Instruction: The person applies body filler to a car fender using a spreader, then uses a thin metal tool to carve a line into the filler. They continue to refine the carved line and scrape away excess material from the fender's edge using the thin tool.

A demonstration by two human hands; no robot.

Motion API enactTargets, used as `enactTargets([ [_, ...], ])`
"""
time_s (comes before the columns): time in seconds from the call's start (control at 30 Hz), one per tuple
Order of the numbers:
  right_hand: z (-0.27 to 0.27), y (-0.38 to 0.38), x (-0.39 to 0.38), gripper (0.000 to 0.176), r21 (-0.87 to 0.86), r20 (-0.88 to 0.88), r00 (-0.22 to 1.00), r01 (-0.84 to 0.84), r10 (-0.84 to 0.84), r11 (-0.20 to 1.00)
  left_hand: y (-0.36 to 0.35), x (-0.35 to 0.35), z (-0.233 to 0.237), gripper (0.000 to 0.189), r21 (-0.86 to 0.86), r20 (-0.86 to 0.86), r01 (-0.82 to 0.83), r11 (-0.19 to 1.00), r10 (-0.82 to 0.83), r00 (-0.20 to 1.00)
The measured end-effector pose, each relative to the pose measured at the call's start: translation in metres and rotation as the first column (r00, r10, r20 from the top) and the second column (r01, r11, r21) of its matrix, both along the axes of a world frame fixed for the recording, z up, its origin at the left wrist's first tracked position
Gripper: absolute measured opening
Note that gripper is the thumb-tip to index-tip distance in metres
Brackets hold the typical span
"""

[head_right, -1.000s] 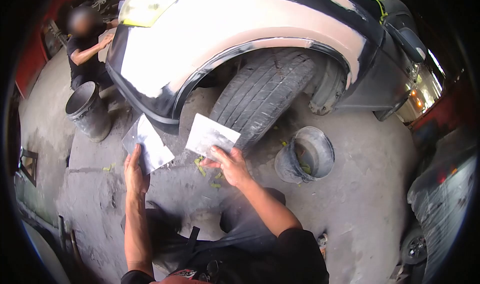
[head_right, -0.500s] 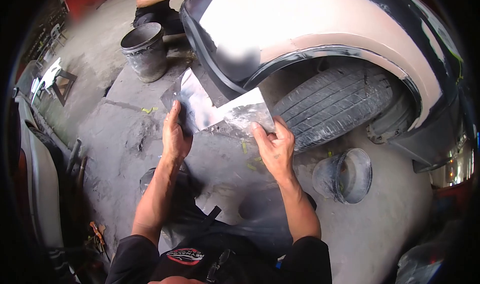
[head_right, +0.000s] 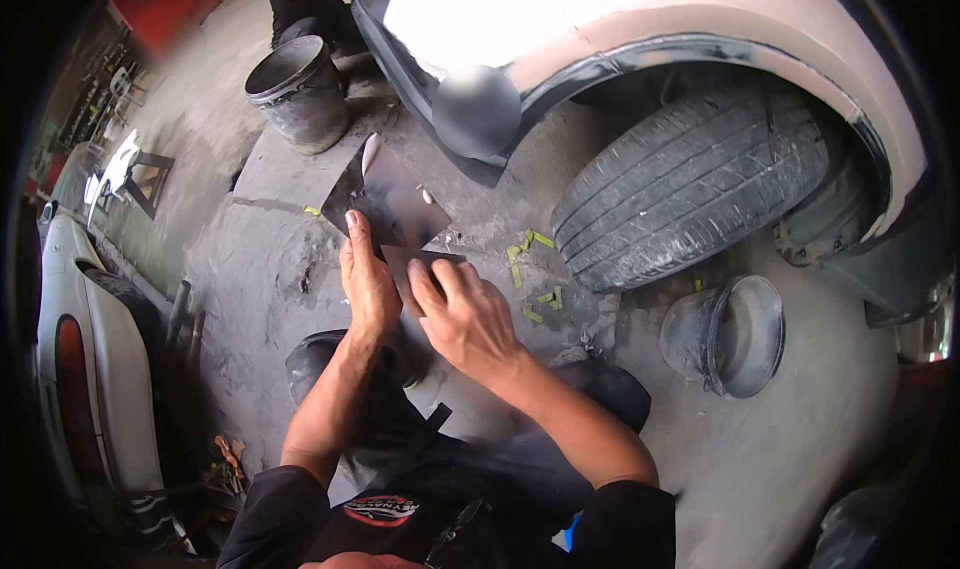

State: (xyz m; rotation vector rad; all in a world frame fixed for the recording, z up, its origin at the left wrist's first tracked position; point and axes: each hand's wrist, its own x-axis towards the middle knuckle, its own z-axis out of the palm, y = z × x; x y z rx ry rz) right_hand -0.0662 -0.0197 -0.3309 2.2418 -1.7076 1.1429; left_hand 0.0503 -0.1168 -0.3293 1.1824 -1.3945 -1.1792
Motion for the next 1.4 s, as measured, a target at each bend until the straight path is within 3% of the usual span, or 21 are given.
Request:
enactTargets([
  [0.13,-0.026,-0.006,0.004,0.055,-0.042,-0.012,0.999,0.051,-0.052,0.998,0.004,-0.010,-0.008,0.065,-0.066,0.039,-0.055,0.996,0.058,0.998],
  [0.23,-0.024,-0.007,0.010,0.052,0.030,0.164,0.984,0.064,-0.068,0.997,0.002,-0.004,-0.028,0.060,0.001,0.075,0.076,0.997,-0.076,0.994],
  [0.37,-0.035,-0.020,0.018,0.032,0.022,0.323,0.938,0.127,-0.127,0.992,0.008,-0.010,-0.039,0.055,0.063,-0.029,0.001,0.998,0.001,1.000],
  [0.47,-0.025,-0.027,0.015,0.023,0.061,0.302,0.932,0.191,-0.200,0.980,0.011,-0.019,-0.045,0.052,0.104,-0.105,-0.057,0.993,0.068,0.992],
  [0.57,-0.043,-0.039,-0.012,0.018,0.059,0.384,0.883,0.268,-0.270,0.962,0.024,-0.029,-0.044,0.053,-0.003,-0.157,-0.143,0.990,0.140,0.978],
  [0.6,-0.039,-0.044,-0.016,0.018,-0.017,0.370,0.879,0.332,-0.302,0.943,0.033,-0.020,-0.026,0.054,0.024,-0.163,-0.019,1.000,0.023,0.986],
  [0.63,-0.041,-0.046,-0.027,0.023,0.080,0.412,0.851,0.324,-0.327,0.943,0.038,-0.019,-0.027,0.053,0.007,-0.109,0.005,1.000,-0.005,0.994],
  [0.7,-0.032,-0.045,-0.046,0.036,0.341,0.519,0.684,0.384,-0.513,0.858,0.042,-0.014,-0.026,0.052,-0.034,0.010,0.069,0.997,-0.069,0.998],
  [0.77,-0.024,-0.044,-0.063,0.051,0.292,0.608,0.609,0.425,-0.509,0.857,0.039,-0.009,-0.020,0.043,-0.085,-0.062,0.113,0.990,-0.118,0.991],
  [0.83,-0.017,-0.040,-0.071,0.060,0.244,0.575,0.632,0.473,-0.519,0.847,0.041,0.001,0.002,0.038,-0.118,-0.145,0.215,0.970,-0.231,0.962],
  [0.87,-0.018,-0.039,-0.070,0.061,0.241,0.581,0.617,0.492,-0.530,0.836,0.049,0.014,0.018,0.030,-0.292,0.111,0.331,0.897,-0.312,0.944],
  [0.9,-0.015,-0.037,-0.067,0.062,0.240,0.587,0.600,0.511,-0.543,0.825,0.050,0.011,0.004,0.027,-0.417,0.186,0.449,0.790,-0.409,0.893],
  [0.97,-0.026,-0.039,-0.064,0.063,0.251,0.592,0.611,0.480,-0.525,0.841,0.051,-0.001,-0.041,0.028,-0.640,0.388,0.514,0.572,-0.337,0.858],
  [1.13,-0.042,-0.039,-0.059,0.064,0.273,0.559,0.612,0.502,-0.560,0.821,0.046,0.003,-0.057,0.029,-0.601,0.390,0.493,0.629,-0.308,0.868],
  [1.23,-0.037,-0.040,-0.066,0.063,0.370,0.702,0.556,0.250,-0.445,0.895,0.045,0.004,-0.061,0.027,-0.561,0.346,0.464,0.686,-0.315,0.884],
  [1.3,-0.041,-0.041,-0.066,0.063,0.329,0.670,0.618,0.250,-0.412,0.911,0.043,0.005,-0.059,0.026,-0.493,0.305,0.474,0.730,-0.365,0.880],
  [1.4,-0.045,-0.040,-0.068,0.062,0.353,0.593,0.677,0.269,-0.437,0.896,0.051,0.003,-0.056,0.025,-0.550,0.289,0.412,0.727,-0.296,0.910],
])
